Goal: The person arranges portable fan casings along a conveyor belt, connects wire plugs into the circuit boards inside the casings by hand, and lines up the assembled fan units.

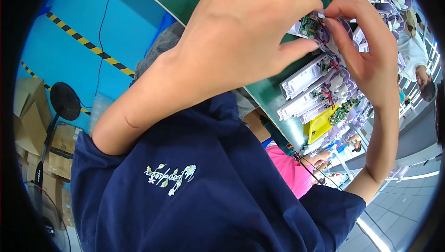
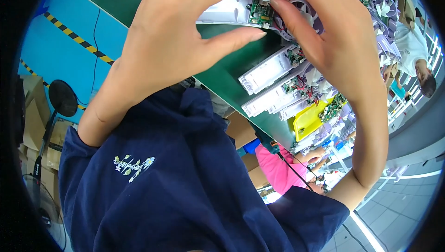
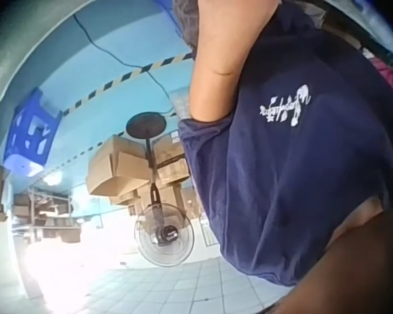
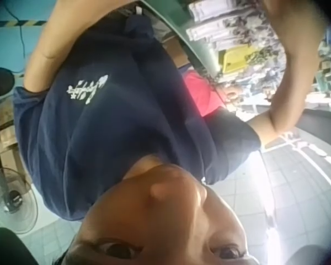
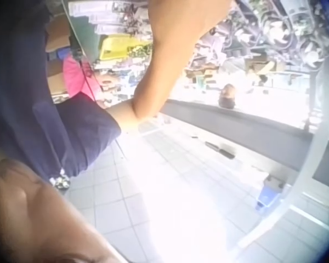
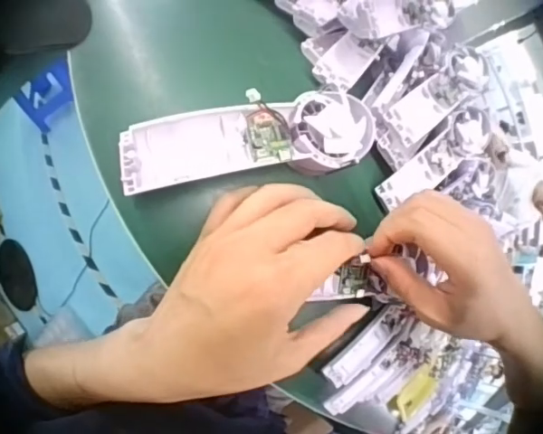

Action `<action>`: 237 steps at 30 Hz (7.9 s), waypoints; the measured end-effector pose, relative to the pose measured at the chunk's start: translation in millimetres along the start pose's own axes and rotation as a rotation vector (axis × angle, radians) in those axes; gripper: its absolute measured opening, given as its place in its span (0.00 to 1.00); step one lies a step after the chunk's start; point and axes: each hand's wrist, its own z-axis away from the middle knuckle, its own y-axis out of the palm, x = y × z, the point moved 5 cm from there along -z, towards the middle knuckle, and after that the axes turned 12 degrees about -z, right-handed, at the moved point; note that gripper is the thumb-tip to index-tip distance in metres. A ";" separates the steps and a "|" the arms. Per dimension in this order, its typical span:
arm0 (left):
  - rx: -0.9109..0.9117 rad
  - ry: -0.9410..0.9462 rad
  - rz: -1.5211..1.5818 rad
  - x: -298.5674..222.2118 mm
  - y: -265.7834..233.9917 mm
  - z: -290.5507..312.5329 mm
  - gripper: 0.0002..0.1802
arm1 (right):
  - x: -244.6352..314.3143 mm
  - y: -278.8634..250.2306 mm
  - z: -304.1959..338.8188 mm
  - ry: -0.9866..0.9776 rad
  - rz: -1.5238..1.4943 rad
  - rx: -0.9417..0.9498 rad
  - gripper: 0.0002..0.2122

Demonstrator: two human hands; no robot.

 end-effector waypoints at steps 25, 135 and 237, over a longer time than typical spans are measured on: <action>-0.142 -0.074 0.079 4.6 0.3 -5.1 0.10 | -4.3 5.1 -1.9 0.083 -0.141 0.018 0.06; -0.256 -1.442 1.318 -50.9 45.7 25.1 0.11 | 1.3 -7.0 -21.4 0.183 0.075 0.108 0.05; 0.332 -0.535 -0.156 44.0 -53.7 -19.4 0.31 | 30.1 1.7 -80.3 -0.177 0.325 -0.228 0.08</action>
